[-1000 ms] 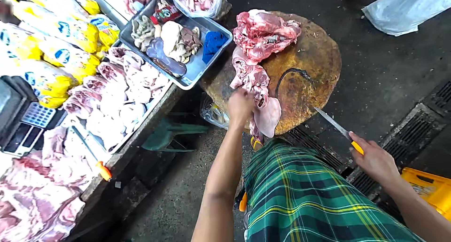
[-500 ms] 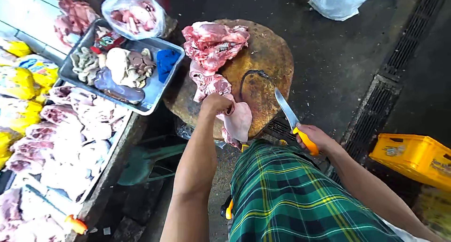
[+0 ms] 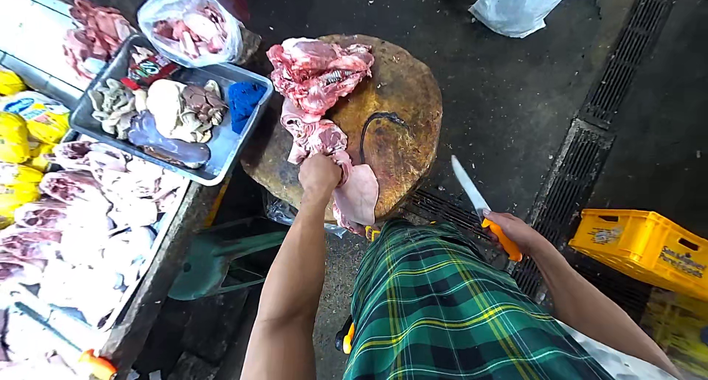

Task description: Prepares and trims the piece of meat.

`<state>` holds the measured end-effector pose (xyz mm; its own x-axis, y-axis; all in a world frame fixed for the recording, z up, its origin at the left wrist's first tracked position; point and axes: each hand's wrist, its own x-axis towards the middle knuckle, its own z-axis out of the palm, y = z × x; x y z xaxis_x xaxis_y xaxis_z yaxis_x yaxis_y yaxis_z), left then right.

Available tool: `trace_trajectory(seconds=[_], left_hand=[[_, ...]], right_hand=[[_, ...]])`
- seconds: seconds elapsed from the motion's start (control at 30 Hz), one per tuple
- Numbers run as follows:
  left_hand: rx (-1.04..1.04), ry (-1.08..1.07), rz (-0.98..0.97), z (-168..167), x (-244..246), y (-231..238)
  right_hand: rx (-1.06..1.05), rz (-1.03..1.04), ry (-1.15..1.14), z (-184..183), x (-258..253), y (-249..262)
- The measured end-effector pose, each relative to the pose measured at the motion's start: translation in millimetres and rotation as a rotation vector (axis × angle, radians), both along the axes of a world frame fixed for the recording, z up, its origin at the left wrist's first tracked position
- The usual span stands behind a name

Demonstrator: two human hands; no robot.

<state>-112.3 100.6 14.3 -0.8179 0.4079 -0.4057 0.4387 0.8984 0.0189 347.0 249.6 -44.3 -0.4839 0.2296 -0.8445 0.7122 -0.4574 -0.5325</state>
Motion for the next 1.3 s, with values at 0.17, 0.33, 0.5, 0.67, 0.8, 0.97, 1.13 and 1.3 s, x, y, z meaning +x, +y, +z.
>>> trace_trajectory(seconds=[0.17, 0.33, 0.5, 0.67, 0.8, 0.97, 1.13, 1.3], left_hand=[[0.343, -0.009, 0.070, 9.3, -0.6, -30.6], [0.528, 0.123, 0.429, -2.7, 14.4, -89.5], [0.697, -0.254, 0.875, -64.2, 33.3, -133.8], [0.828, -0.442, 0.956, -82.1, 39.6, -144.7], [0.825, -0.432, 0.981, -79.3, 32.5, -140.9], [0.678, -0.222, 0.874, -63.9, 34.9, -146.0], [0.628, 0.126, 0.106, 11.5, 105.0, -84.8], [0.338, -0.071, -0.208, -24.0, 163.9, 53.8]], right_hand=[[-0.133, 0.258, 0.022, 11.0, -46.1, 23.0], [-0.097, -0.278, 0.060, 9.0, -71.2, 74.2], [-0.169, 0.075, 0.026, 22.4, -66.6, 71.3], [-0.078, -0.037, -0.028, 11.0, -71.1, 103.9], [-0.043, -0.102, 0.027, 29.2, -91.0, 94.8], [-0.059, 0.105, -0.024, 24.5, -78.9, 75.3], [0.047, -0.392, 0.008, 4.6, -73.8, 85.3], [0.175, -0.304, -0.107, -30.5, -47.3, 60.5]])
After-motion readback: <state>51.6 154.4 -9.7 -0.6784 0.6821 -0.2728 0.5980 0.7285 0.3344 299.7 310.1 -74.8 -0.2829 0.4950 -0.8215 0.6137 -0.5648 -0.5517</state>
